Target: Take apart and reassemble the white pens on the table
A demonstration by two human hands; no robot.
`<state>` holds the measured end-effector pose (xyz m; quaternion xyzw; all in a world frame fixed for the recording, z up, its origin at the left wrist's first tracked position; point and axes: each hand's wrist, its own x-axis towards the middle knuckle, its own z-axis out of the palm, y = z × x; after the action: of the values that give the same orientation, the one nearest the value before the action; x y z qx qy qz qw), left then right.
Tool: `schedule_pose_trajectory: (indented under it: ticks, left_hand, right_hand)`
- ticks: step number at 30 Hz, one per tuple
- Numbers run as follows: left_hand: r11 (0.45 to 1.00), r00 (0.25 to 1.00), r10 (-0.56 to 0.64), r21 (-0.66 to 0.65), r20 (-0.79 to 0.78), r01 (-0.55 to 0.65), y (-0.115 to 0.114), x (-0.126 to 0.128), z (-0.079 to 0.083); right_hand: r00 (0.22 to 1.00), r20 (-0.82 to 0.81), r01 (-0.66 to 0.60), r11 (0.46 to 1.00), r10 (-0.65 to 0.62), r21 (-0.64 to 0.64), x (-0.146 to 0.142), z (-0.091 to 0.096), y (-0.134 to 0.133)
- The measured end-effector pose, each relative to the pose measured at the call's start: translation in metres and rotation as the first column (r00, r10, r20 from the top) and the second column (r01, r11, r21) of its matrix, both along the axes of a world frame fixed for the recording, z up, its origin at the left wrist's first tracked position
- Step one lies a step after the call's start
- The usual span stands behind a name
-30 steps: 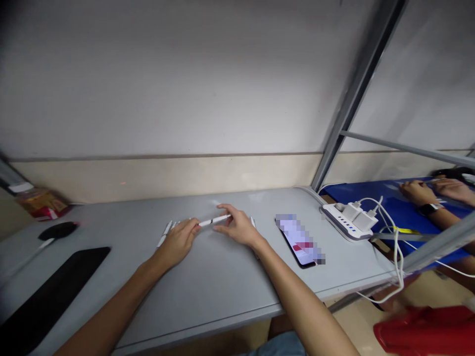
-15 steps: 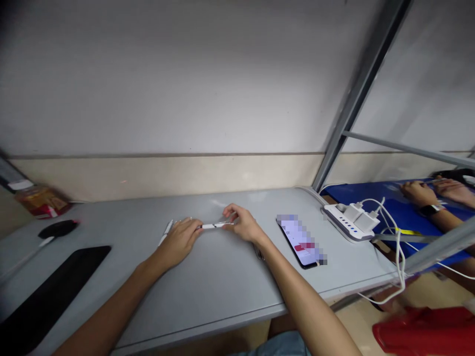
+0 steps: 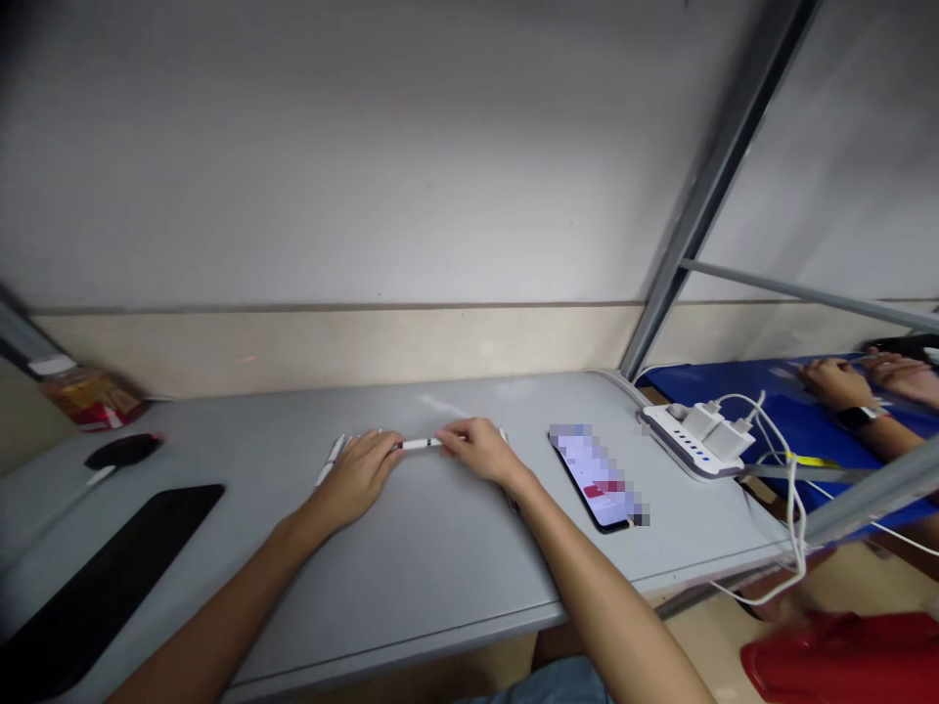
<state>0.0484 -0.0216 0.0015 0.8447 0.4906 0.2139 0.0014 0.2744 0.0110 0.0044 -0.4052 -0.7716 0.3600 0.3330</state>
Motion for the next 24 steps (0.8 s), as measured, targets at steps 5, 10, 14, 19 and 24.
schedule_pose_trajectory:
  ticks: [5, 10, 14, 19, 24]
  left_hand:
    - [1.0, 0.999, -0.004, -0.019, 0.032, 0.004, -0.001, 0.0, 0.0]
    - [0.999, 0.997, -0.005, -0.035, 0.078, 0.008, -0.001, -0.003, 0.003]
    - [0.999, 0.997, 0.02, -0.034, 0.076, -0.017, 0.001, -0.006, 0.002]
    - [0.997, 0.993, 0.07, -0.025, 0.092, -0.068, 0.004, -0.008, 0.0]
    - [0.998, 0.996, 0.069, -0.019, 0.061, -0.068, 0.001, -0.005, 0.001]
  right_hand:
    - [0.998, 0.05, 0.024, 0.968, -0.038, 0.251, -0.003, 0.0, -0.001]
    - [0.979, 0.145, 0.075, 0.909, -0.146, 0.41, 0.003, 0.001, 0.001]
    - [0.951, 0.221, 0.108, 0.902, -0.216, 0.417, 0.012, 0.002, 0.004]
    - [0.933, 0.222, 0.18, 0.902, -0.283, 0.392, 0.023, 0.002, 0.009]
    - [0.961, 0.206, 0.085, 0.907, -0.184, 0.411, 0.019, 0.001, 0.008]
